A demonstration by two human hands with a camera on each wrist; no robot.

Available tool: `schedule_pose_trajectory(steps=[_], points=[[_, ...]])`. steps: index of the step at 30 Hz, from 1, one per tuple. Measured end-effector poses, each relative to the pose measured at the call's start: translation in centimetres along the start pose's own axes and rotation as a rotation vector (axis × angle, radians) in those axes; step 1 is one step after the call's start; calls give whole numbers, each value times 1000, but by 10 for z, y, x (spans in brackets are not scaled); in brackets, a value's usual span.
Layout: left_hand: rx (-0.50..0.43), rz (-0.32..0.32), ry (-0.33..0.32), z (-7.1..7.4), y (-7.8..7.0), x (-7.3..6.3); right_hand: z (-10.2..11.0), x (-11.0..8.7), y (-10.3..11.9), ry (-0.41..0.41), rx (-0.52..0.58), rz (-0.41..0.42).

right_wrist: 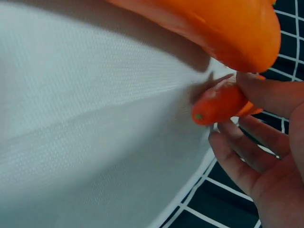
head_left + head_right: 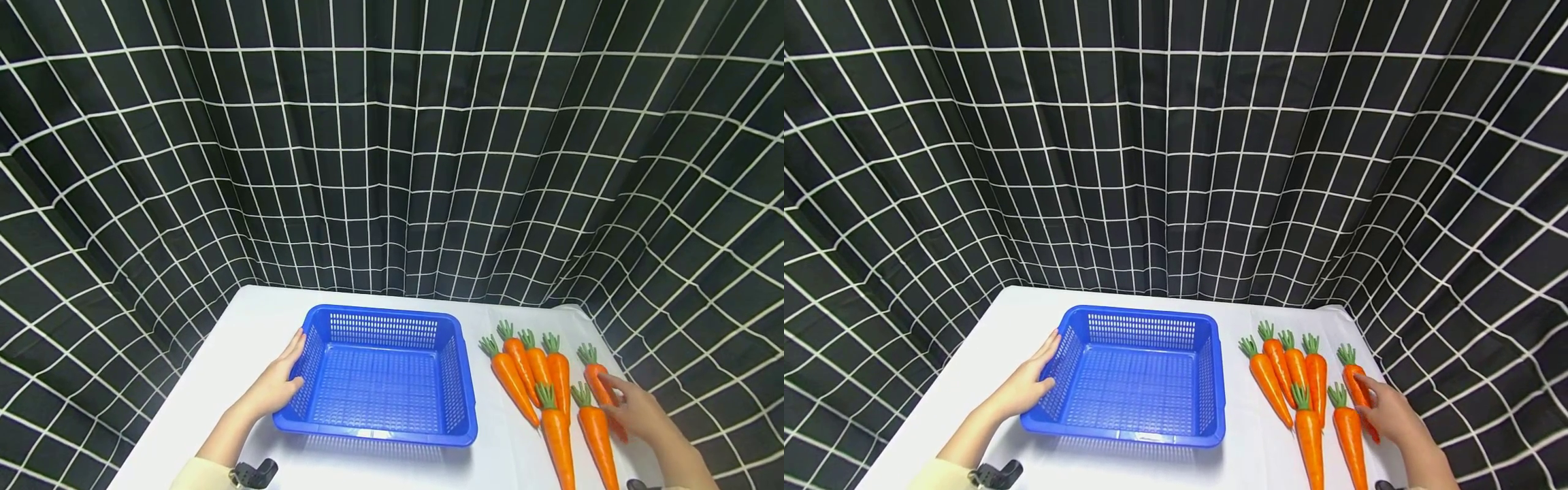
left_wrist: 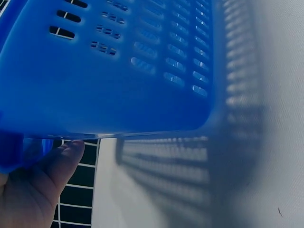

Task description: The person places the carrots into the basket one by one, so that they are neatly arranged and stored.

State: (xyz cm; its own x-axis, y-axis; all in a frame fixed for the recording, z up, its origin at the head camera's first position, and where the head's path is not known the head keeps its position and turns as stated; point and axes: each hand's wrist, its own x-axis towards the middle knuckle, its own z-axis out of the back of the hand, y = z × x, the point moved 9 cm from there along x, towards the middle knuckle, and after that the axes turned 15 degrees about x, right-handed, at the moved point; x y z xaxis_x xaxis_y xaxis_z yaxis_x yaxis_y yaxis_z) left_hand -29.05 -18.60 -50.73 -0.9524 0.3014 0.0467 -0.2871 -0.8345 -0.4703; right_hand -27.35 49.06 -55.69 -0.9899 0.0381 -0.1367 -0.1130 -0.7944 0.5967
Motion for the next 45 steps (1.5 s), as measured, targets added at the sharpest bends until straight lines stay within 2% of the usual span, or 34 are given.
schedule_pose_trajectory(steps=[4, 7, 10, 17, 23, 31, 36, 40, 45], points=[[7, -8, -13, 0, -1, 1, -7, 3, -9, 62, 53, -94], [8, -8, -16, -1, -1, 1, -13, 6, -12, 109, 83, -131], [16, -3, -10, -2, -2, 0, -19, 10, -12, 136, 52, -132], [26, 1, -28, 0, -4, 0, -25, 15, -14, 158, 22, -198], [30, 9, -37, -1, -3, -1, -5, 16, 0, 79, 7, -120], [15, 28, -21, -4, 1, -1, 23, 10, 33, -23, 43, -6], [24, 26, -33, -1, 2, -2, 26, 2, 54, -67, 177, 68], [26, 30, -35, -2, 4, -1, 21, 0, 70, -42, 309, 100], [31, 28, -48, -3, 5, -1, 13, -4, 87, -12, 439, 97]])
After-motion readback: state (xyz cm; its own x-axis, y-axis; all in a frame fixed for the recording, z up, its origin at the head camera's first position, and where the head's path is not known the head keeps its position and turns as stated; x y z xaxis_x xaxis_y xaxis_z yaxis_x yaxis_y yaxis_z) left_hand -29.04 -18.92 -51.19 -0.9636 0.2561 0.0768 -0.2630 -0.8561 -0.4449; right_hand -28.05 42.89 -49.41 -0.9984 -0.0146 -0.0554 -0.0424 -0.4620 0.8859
